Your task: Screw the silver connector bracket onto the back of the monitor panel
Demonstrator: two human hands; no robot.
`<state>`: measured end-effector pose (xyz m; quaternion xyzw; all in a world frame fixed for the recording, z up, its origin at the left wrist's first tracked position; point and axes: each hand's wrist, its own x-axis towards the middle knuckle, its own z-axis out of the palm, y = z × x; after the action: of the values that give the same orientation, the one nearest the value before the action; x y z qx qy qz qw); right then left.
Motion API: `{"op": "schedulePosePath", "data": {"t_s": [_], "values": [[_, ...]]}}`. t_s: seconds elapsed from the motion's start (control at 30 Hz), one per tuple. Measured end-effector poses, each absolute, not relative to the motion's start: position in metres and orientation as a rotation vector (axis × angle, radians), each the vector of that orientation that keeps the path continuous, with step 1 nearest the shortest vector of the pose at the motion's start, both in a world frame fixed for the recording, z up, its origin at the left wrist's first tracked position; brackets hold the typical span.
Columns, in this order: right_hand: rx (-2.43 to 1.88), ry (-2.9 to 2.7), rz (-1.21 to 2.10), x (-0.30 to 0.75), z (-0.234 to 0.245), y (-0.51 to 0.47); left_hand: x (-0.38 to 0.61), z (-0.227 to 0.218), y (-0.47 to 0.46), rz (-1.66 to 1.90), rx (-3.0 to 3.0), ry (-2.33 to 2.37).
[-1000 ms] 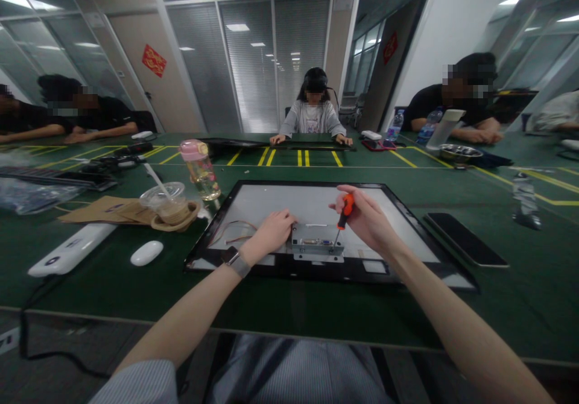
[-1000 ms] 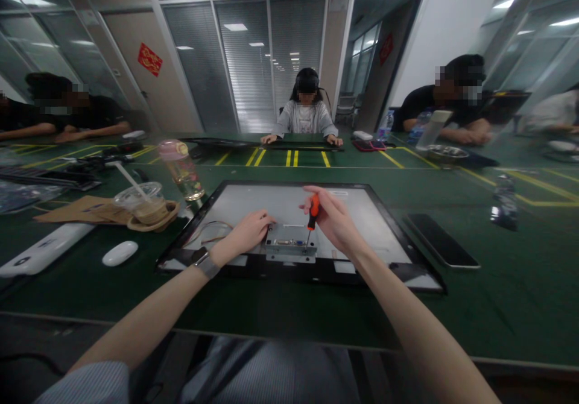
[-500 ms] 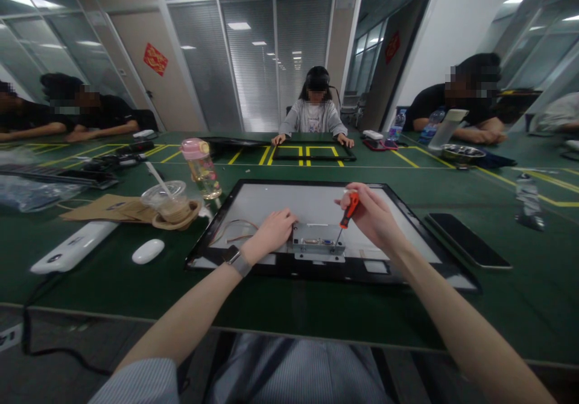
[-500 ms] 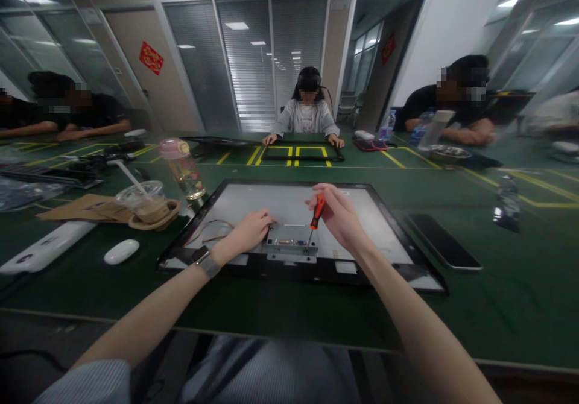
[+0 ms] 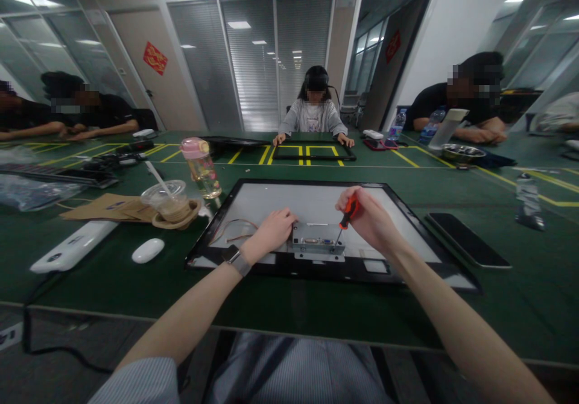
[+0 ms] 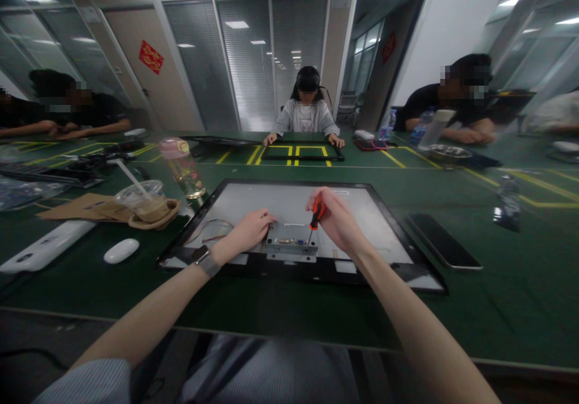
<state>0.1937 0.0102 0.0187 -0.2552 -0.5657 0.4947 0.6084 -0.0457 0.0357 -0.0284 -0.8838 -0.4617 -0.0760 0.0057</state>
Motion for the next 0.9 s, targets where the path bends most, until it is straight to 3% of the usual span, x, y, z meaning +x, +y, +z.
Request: {"op": "schedulePosePath", "data": {"t_s": [0.37, 0.5, 0.7, 0.9], "values": [[-0.522, -1.203, 1.202, 0.189, 0.014, 0.01, -0.045, -0.028, 0.037, -0.211, -2.758, -1.46], [-0.636, -1.352, 1.011, 0.197, 0.012, 0.014, -0.045, -0.028, 0.036, -0.199, -2.752, -1.452], [-0.773, -1.574, 0.457, 0.208, 0.01, 0.015, -0.047, -0.03, 0.037, -0.229, -2.768, -1.429], [-0.637, -1.559, 0.839, 0.213, 0.017, 0.015, -0.047, -0.032, 0.038, -0.258, -2.768, -1.417]]}}
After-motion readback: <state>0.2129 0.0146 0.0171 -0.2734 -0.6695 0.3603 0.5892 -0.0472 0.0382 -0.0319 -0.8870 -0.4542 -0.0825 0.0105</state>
